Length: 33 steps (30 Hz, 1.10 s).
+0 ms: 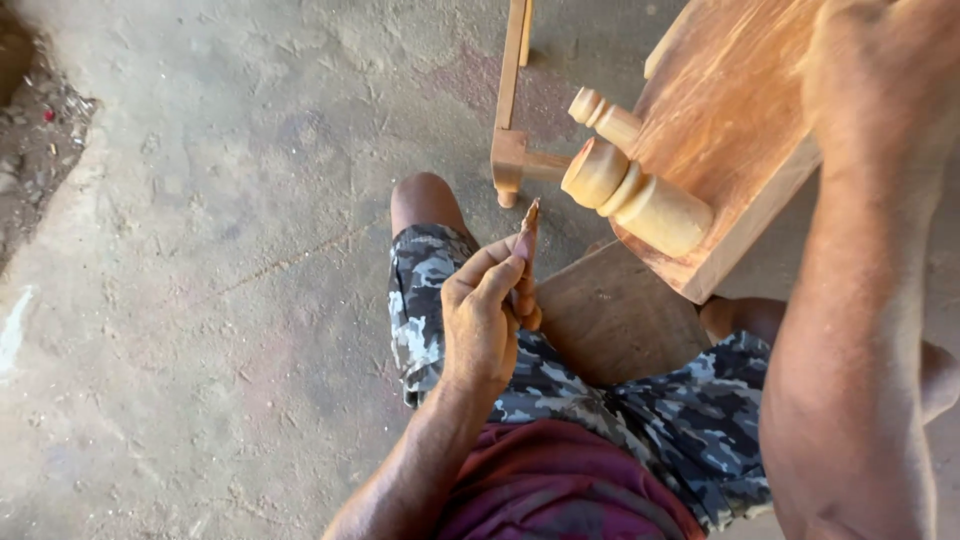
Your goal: Manual sanding of a wooden chair component using sandpaper.
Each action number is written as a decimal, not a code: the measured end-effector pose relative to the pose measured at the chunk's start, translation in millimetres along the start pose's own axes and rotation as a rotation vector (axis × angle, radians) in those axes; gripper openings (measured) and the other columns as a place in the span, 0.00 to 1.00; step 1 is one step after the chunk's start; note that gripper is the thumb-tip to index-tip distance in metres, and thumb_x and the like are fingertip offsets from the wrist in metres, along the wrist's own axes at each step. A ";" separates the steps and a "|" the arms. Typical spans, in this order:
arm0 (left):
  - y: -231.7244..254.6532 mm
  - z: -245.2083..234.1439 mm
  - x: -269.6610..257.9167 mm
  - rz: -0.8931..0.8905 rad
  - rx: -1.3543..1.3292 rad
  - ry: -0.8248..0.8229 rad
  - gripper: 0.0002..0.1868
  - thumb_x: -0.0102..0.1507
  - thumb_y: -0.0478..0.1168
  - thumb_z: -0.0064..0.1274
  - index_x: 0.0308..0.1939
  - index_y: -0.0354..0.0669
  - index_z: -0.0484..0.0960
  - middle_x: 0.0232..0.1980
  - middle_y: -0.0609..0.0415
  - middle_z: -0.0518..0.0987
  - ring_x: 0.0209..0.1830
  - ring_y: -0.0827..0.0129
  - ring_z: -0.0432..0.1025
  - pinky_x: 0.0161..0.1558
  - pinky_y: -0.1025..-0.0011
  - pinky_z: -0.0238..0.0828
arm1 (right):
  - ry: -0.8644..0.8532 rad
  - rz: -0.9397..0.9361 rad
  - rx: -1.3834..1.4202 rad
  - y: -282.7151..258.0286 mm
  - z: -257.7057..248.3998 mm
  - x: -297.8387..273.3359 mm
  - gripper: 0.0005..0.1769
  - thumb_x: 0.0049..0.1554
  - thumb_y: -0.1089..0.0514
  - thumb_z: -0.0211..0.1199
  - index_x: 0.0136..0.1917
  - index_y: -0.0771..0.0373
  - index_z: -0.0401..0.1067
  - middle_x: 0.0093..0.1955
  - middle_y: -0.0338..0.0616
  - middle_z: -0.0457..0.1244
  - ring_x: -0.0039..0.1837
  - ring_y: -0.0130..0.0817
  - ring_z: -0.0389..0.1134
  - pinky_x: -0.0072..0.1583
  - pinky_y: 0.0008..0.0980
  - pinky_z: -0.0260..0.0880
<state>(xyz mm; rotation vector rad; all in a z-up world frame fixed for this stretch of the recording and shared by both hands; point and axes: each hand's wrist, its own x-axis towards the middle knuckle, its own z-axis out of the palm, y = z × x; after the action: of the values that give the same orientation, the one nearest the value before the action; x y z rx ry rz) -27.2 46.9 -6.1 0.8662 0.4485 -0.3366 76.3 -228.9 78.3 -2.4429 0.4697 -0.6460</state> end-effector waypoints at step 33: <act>-17.6 69.4 0.3 -0.134 -0.361 -0.160 0.08 0.71 0.35 0.45 0.43 0.33 0.77 0.31 0.56 0.72 0.25 0.77 0.67 0.24 0.76 0.72 | -0.228 -0.586 -0.272 -32.1 -13.9 -101.7 0.08 0.69 0.52 0.62 0.56 0.54 0.80 0.55 0.39 0.70 0.70 0.36 0.59 0.77 0.44 0.52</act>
<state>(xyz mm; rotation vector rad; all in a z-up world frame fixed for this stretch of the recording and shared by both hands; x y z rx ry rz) -18.4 -18.6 21.5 0.4548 0.4040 -0.4294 -8.8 -163.5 72.9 -2.8887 -0.2847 -0.5422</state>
